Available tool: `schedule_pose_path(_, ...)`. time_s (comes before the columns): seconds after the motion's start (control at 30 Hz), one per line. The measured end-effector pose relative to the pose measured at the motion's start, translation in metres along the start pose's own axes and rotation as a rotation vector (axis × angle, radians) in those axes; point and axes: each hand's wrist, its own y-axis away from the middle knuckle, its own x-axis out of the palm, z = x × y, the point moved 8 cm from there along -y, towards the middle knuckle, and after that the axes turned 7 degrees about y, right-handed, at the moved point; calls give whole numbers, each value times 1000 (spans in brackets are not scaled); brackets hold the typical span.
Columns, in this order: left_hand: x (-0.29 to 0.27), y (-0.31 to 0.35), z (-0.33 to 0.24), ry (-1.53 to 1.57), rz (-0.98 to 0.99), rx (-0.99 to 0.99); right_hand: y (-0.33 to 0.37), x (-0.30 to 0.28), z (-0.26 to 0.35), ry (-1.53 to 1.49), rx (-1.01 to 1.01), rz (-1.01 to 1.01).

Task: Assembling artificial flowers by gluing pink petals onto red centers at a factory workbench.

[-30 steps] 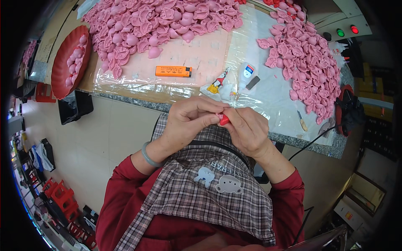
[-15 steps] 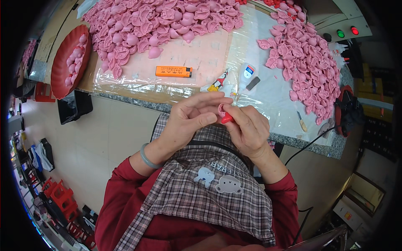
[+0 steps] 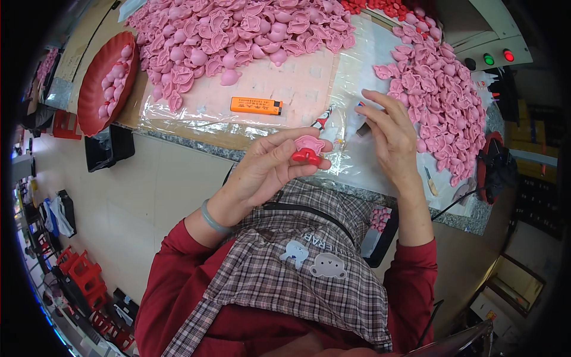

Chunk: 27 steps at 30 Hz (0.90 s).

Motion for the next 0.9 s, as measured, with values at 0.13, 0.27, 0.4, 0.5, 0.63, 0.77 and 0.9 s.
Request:
schedule_pose_path(0.13,-3,-1,2,82,-4,-16,-4,22,-7,58,-114,217)
schedule_pose_path(0.27,-3,-3,1,107,8,-22,-7,26,-10,-47,-47,293)
schedule_pose_path(0.4,-2,-2,-2,82,22,-5,-13,14,2,86,-103,250)
schedule_pose_path(0.5,2,-1,-9,-41,9,59,-10,0,26,-35,-89,165)
schedule_pose_path(0.63,5,-2,-8,-121,39,109,-1,2,61,-327,-21,137)
schedule_pose_path(0.77,7,-1,-10,-308,22,172,6,7,66,-219,-55,33)
schedule_pose_path(0.9,4,-1,-9,-328,-6,184,10,13,63,-239,-53,28)
